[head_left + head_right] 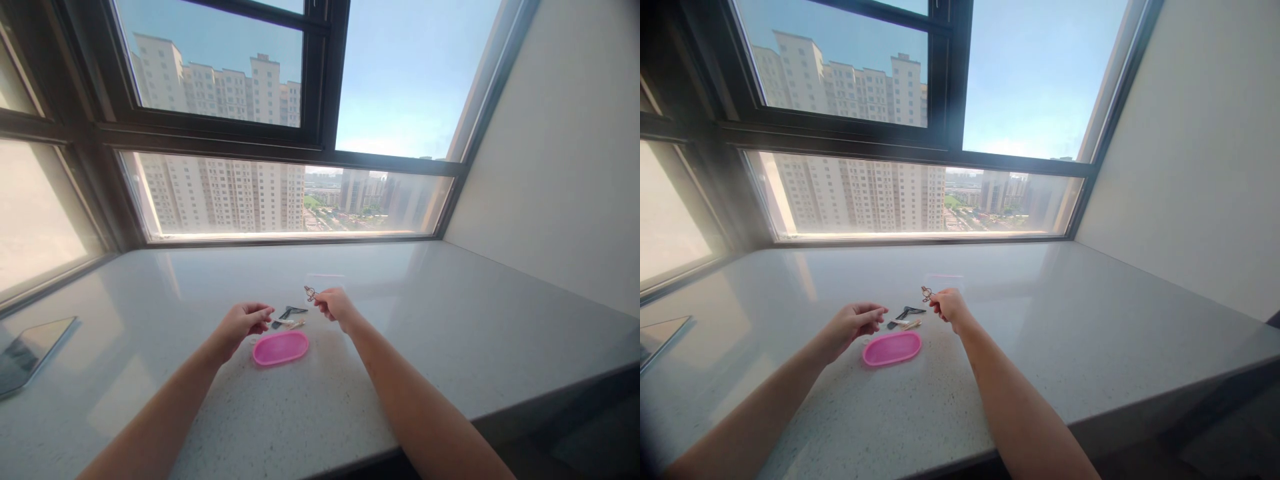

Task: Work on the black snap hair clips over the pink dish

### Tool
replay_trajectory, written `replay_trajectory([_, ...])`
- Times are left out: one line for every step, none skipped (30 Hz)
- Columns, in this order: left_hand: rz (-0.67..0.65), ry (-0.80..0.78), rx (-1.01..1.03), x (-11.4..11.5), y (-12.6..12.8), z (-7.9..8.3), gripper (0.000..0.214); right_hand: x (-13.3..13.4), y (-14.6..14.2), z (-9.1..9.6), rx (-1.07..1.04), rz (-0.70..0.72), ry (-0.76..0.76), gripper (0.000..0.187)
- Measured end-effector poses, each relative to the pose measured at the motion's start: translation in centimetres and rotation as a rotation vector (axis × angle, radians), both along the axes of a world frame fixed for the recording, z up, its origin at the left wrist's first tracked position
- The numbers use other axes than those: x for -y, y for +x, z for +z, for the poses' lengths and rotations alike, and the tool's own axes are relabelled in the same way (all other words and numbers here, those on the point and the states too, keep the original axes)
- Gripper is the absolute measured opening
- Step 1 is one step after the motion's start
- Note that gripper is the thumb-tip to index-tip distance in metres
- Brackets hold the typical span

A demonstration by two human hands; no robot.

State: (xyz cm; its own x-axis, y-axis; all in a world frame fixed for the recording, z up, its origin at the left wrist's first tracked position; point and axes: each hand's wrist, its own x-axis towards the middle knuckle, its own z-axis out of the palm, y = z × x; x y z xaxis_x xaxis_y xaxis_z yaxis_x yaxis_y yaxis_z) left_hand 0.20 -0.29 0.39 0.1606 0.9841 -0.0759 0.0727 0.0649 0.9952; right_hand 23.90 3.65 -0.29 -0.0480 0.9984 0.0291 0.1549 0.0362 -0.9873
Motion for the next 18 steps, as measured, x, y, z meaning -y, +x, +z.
replay_trajectory([0.007, -0.001, -0.003, 0.01, 0.04, 0.05, 0.036, -0.07, -0.02, -0.08, -0.026, -0.026, -0.037, 0.022])
replay_trajectory([0.013, -0.002, -0.004, 0.04, 0.08, 0.12, 0.035, -0.13, -0.06, -0.14, -0.053, -0.046, -0.08, 0.021])
replay_trajectory([0.018, -0.001, -0.005, 0.07, 0.12, 0.19, 0.035, -0.18, -0.11, -0.18, -0.081, -0.064, -0.12, 0.021])
replay_trajectory([0.023, -0.001, -0.008, 0.11, 0.16, 0.26, 0.034, -0.23, -0.14, -0.2, -0.108, -0.084, -0.144, 0.02])
replay_trajectory([0.024, 0.0, -0.009, 0.16, 0.19, 0.32, 0.034, -0.27, -0.16, -0.21, -0.134, -0.102, -0.162, 0.02])
replay_trajectory([0.025, 0.001, -0.011, 0.21, 0.22, 0.37, 0.033, -0.31, -0.15, -0.23, -0.158, -0.119, -0.176, 0.019])
replay_trajectory([0.025, 0.0, -0.013, 0.26, 0.24, 0.41, 0.033, -0.36, -0.13, -0.25, -0.181, -0.136, -0.187, 0.019])
replay_trajectory([0.024, -0.001, -0.015, 0.31, 0.25, 0.44, 0.033, -0.41, -0.09, -0.28, -0.2, -0.153, -0.197, 0.018])
replay_trajectory([0.021, -0.002, -0.017, 0.35, 0.25, 0.46, 0.032, -0.46, -0.04, -0.32, -0.217, -0.169, -0.204, 0.018])
replay_trajectory([0.019, -0.002, -0.018, 0.39, 0.25, 0.46, 0.032, -0.52, 0.01, -0.38, -0.231, -0.184, -0.21, 0.017])
replay_trajectory([0.013, -0.002, -0.018, 0.41, 0.25, 0.46, 0.032, -0.57, 0.06, -0.43, -0.243, -0.198, -0.214, 0.017])
replay_trajectory([0.007, -0.001, -0.017, 0.41, 0.24, 0.45, 0.031, -0.62, 0.1, -0.48, -0.251, -0.209, -0.216, 0.018])
replay_trajectory([-0.002, 0.0, -0.015, 0.42, 0.24, 0.44, 0.031, -0.66, 0.12, -0.53, -0.255, -0.217, -0.216, 0.018])
replay_trajectory([-0.012, 0.0, -0.012, 0.41, 0.24, 0.43, 0.031, -0.68, 0.12, -0.56, -0.257, -0.222, -0.214, 0.019])
replay_trajectory([-0.023, 0.001, -0.01, 0.4, 0.24, 0.41, 0.031, -0.67, 0.11, -0.57, -0.254, -0.224, -0.211, 0.02])
replay_trajectory([-0.033, 0.0, -0.01, 0.39, 0.24, 0.4, 0.031, -0.65, 0.08, -0.57, -0.248, -0.224, -0.204, 0.021])
replay_trajectory([-0.041, 0.0, -0.012, 0.39, 0.24, 0.4, 0.032, -0.61, 0.04, -0.55, -0.237, -0.224, -0.194, 0.022])
replay_trajectory([-0.045, 0.002, -0.014, 0.39, 0.25, 0.4, 0.033, -0.56, 0.0, -0.51, -0.222, -0.223, -0.181, 0.023])
